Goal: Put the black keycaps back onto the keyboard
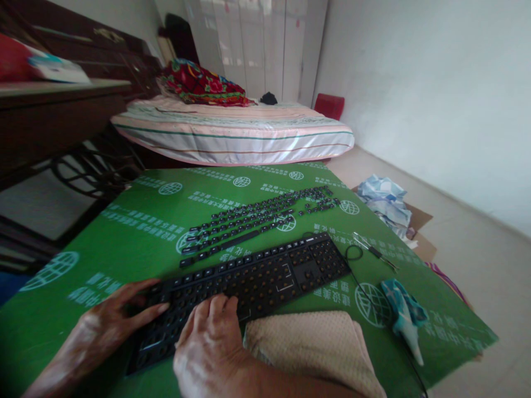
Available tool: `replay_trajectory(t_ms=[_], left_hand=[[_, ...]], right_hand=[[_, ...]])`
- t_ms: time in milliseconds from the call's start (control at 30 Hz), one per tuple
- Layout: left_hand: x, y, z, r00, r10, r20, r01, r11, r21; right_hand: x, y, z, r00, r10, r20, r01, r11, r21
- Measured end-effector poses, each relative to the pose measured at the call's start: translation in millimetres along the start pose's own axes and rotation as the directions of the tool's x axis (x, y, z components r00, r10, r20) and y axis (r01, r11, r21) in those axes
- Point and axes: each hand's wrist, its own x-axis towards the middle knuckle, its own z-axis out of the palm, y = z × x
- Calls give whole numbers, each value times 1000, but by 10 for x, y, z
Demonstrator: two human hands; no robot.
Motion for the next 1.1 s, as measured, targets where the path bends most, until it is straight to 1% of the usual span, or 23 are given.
replay_trajectory(t_ms=[200, 367, 633, 800, 967, 1100], left_hand=[[-4, 88, -38, 1000, -13, -8, 13, 999, -36], [-11, 178, -78, 1000, -26, -14, 25, 998, -57], [-14, 169, -73, 996, -90, 22, 91, 994, -55], [-14, 193, -84, 998, -65, 2, 65, 997, -49], [-14, 203, -95, 999, -34, -23, 32, 997, -66], [-8, 194, -94, 999, -41, -12, 40, 996, -80]], right_hand=[[3, 4, 4, 1000, -3, 1, 3, 1000, 25], [-5, 6, 25, 1000, 2, -10, -2, 1000, 12], [-11, 8, 12, 1000, 3, -15, -3, 1000, 18], [6, 20, -24, 1000, 8, 11, -8, 1000, 23], [-1, 12, -9, 1000, 2, 14, -2, 1000, 21], [-9, 8, -2, 1000, 1, 13, -1, 1000, 12]])
